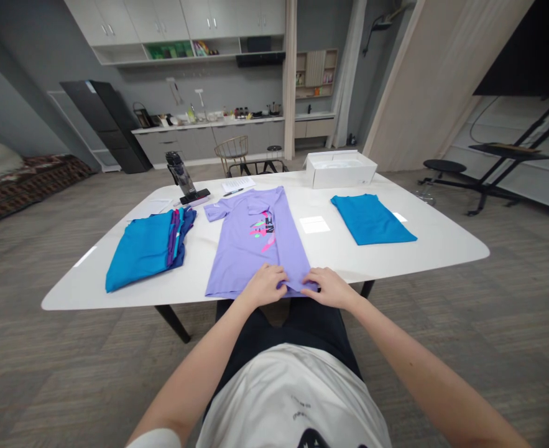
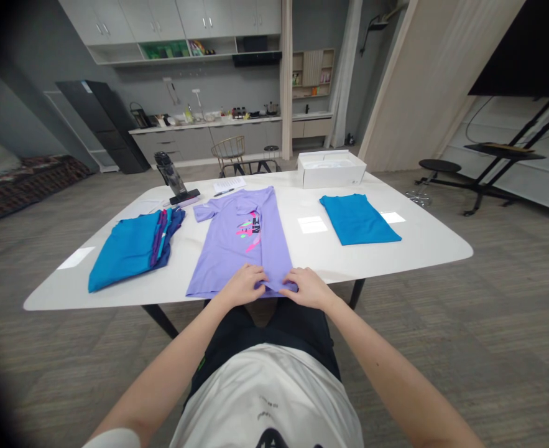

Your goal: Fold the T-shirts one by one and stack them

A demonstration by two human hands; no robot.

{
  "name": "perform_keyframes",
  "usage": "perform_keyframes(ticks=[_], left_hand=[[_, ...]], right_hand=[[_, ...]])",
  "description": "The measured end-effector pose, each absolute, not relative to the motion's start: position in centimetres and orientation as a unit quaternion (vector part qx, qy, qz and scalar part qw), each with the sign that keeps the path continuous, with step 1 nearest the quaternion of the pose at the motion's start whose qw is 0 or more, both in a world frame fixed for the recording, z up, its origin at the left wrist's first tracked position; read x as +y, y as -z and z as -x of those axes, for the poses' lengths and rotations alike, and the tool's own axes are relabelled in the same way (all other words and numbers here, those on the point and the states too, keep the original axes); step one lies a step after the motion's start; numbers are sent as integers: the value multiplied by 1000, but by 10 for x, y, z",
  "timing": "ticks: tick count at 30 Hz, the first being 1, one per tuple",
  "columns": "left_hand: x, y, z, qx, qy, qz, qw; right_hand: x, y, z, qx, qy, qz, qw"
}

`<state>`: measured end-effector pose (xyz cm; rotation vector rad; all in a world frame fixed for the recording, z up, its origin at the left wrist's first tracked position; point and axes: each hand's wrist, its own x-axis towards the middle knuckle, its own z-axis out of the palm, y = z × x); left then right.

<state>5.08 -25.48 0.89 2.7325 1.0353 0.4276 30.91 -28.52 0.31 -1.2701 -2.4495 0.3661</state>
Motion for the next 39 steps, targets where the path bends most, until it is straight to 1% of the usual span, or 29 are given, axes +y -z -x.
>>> perform_keyframes(ticks=[3,5,8,11,14,17,22,24,27,31,35,39], left_hand=[[-254,-14,-48,353,-139,-915,135],[-247,-14,-48,362,-145,-911,136],[-232,-8,-53,381,-146,-909,82],[-222,2,-61,379,-112,-918,33],[-223,12,-70,376,-95,-922,13],[-228,17,-74,383,-101,-918,4],[-223,12,-71,386,-112,-915,36],[-213,7,-67,396,-117,-910,46],[-193,3,-55,425,-118,-897,32],[-177,9,-38,426,-117,-896,32],[-182,20,-32,422,-111,-897,75],[-178,17,-24,414,-109,-897,110]], right_hand=[[-281,-3,-306,-849,-148,475,180],[-273,0,-302,-828,-144,512,179],[-253,6,-295,-801,-120,559,178],[-225,12,-286,-791,-99,575,185],[-196,16,-277,-791,-82,577,188],[-170,17,-267,-798,-61,574,173],[-122,19,-248,-805,-15,569,169],[-98,20,-241,-813,-18,555,174],[-63,22,-233,-819,-36,542,184],[-29,22,-222,-796,-52,573,188],[7,14,-204,-794,-48,585,158],[58,4,-178,-793,-39,592,139]])
